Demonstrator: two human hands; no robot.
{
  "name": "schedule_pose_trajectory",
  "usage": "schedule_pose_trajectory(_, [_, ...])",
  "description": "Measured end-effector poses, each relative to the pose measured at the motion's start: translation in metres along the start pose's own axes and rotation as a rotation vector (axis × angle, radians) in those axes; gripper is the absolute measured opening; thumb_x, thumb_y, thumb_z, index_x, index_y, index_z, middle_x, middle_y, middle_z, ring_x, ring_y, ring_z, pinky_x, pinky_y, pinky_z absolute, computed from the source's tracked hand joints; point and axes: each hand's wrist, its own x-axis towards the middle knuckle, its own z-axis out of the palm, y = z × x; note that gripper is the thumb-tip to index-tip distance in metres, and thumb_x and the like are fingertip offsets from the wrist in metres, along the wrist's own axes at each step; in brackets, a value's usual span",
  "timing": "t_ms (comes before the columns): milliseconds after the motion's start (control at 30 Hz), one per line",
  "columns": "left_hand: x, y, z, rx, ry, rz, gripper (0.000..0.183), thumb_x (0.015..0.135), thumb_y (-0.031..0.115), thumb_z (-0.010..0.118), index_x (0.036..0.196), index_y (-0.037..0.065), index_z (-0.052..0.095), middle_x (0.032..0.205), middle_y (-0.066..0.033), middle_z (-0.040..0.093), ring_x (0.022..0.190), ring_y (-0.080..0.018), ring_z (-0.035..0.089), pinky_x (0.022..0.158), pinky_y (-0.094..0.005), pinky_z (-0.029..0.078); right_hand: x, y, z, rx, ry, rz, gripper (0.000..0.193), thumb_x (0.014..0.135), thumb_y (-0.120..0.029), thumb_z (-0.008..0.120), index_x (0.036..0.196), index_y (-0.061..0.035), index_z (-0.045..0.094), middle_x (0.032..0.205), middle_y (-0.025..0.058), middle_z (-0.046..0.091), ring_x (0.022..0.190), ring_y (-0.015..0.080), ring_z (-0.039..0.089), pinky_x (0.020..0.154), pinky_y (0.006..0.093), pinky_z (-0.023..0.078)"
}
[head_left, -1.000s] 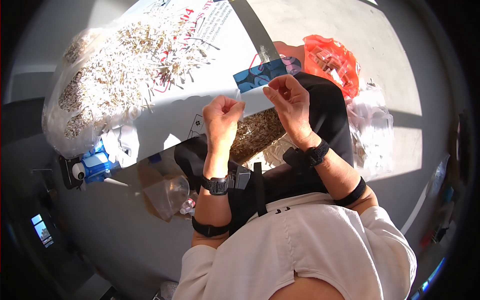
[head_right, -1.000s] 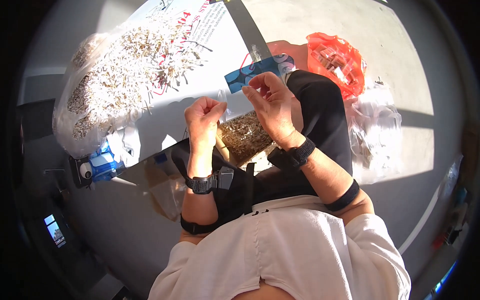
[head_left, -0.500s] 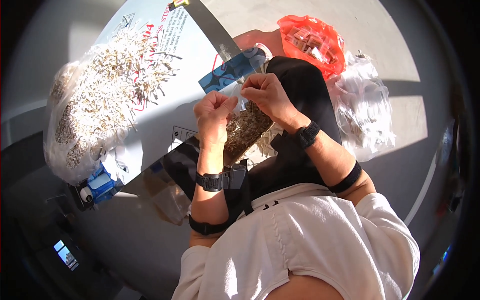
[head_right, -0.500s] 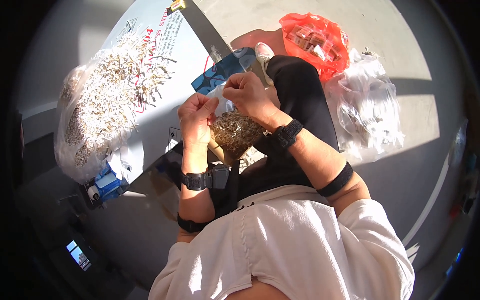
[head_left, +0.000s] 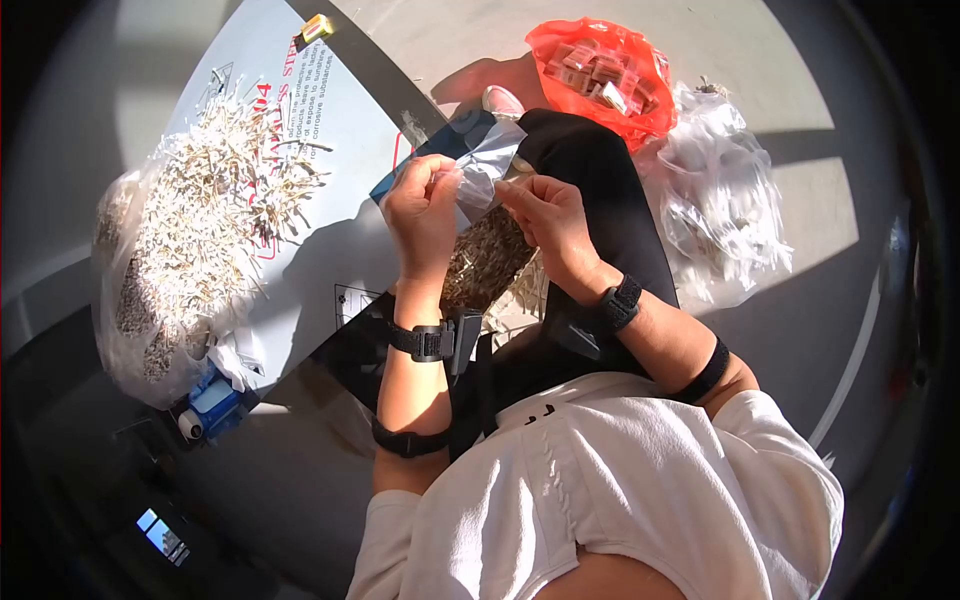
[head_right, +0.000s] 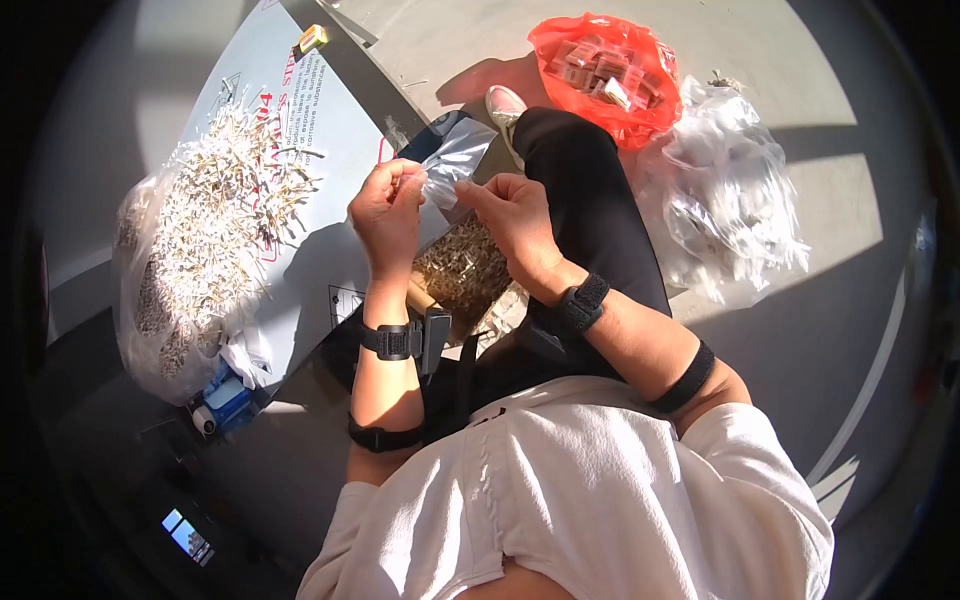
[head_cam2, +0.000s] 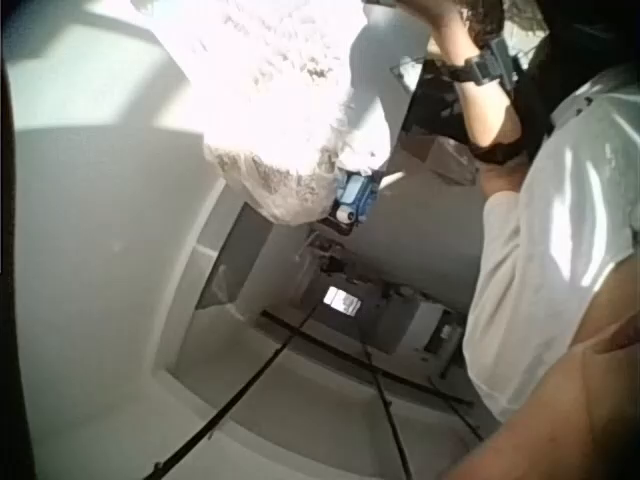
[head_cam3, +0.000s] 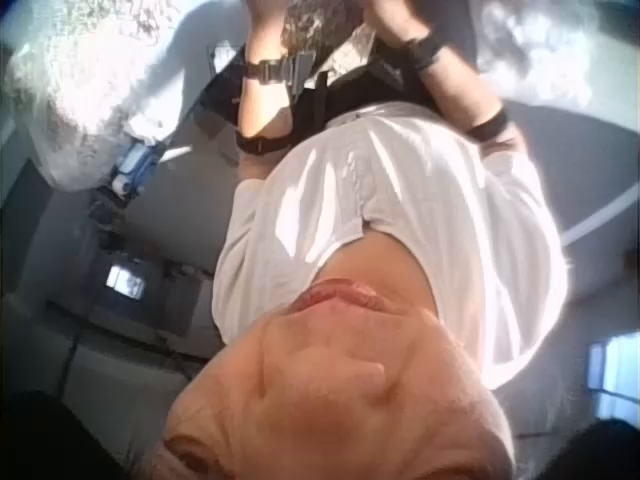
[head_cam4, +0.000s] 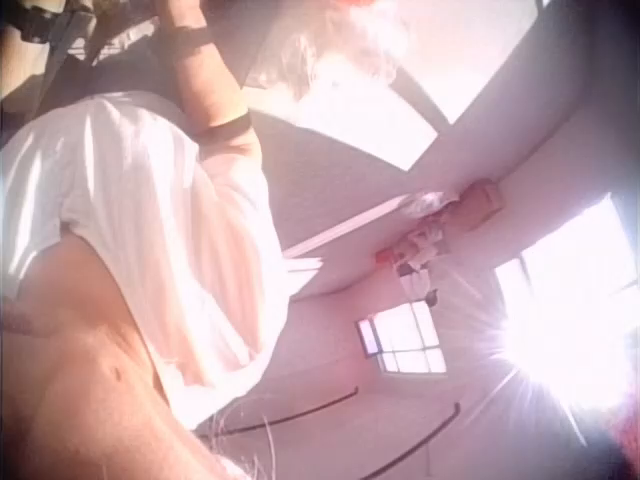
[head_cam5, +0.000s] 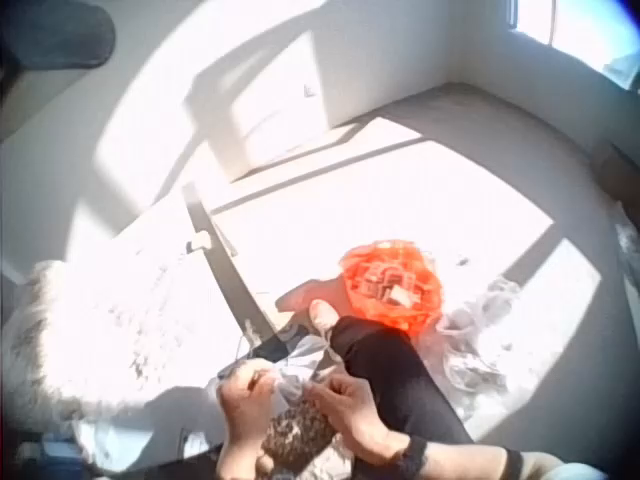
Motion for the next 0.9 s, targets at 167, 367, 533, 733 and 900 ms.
schedule_pose_trajectory(167, [0.032,-0.004,0.028,-0.157,-0.034,-0.067,0.008,0.083,-0.004,0.066,0.089,0.000,0.064,0.074,0.0008,0.063,0.063,-0.0050,0.056,0.060,-0.0192,0.046,0.019,-0.013,-0.003,0.476,-0.005,0.331,0.021,0.094,-0.023,0.063,0.083,-0.0058,0.061,0.079,0.0006,0.056,0.061,0.0039,0.043,0.046,0.0171,0.031])
schedule_pose_trajectory(367, [0.097,-0.027,0.053,0.035,-0.216,0.044,0.016,0.076,-0.006,0.069,0.088,0.002,0.064,0.074,0.0008,0.063,0.067,-0.0057,0.056,0.065,-0.0214,0.048,0.091,-0.002,-0.008,0.395,0.157,-0.025,0.017,0.087,-0.010,0.068,0.073,-0.0017,0.064,0.064,0.0004,0.056,0.050,0.0070,0.045,0.044,0.0210,0.035])
schedule_pose_trajectory(533, [0.125,-0.055,0.065,0.183,-0.324,0.168,0.016,0.074,-0.001,0.070,0.089,0.004,0.066,0.078,-0.0024,0.065,0.070,-0.0113,0.060,0.067,-0.0265,0.051,0.123,0.009,-0.005,0.223,0.331,-0.150,0.014,0.084,-0.006,0.069,0.073,0.0023,0.067,0.062,0.0011,0.057,0.052,0.0068,0.047,0.045,0.0235,0.034])
schedule_pose_trajectory(733, [0.125,-0.068,0.071,0.305,-0.381,0.205,0.018,0.073,0.003,0.071,0.089,0.007,0.069,0.083,-0.0075,0.065,0.080,-0.0230,0.064,0.074,-0.0339,0.052,0.133,0.025,-0.007,0.235,0.419,-0.091,0.013,0.083,-0.005,0.070,0.075,0.0045,0.067,0.062,0.0009,0.057,0.053,0.0077,0.047,0.048,0.0245,0.035])
schedule_pose_trajectory(900, [0.121,-0.065,0.065,0.198,-0.366,0.224,0.014,0.072,0.003,0.068,0.085,0.008,0.065,0.079,-0.0088,0.066,0.082,-0.0283,0.062,0.072,-0.0389,0.052,0.126,0.029,-0.009,0.247,0.368,-0.092,0.012,0.084,-0.007,0.069,0.077,0.0018,0.067,0.065,0.0013,0.059,0.053,0.0068,0.047,0.047,0.0228,0.036])
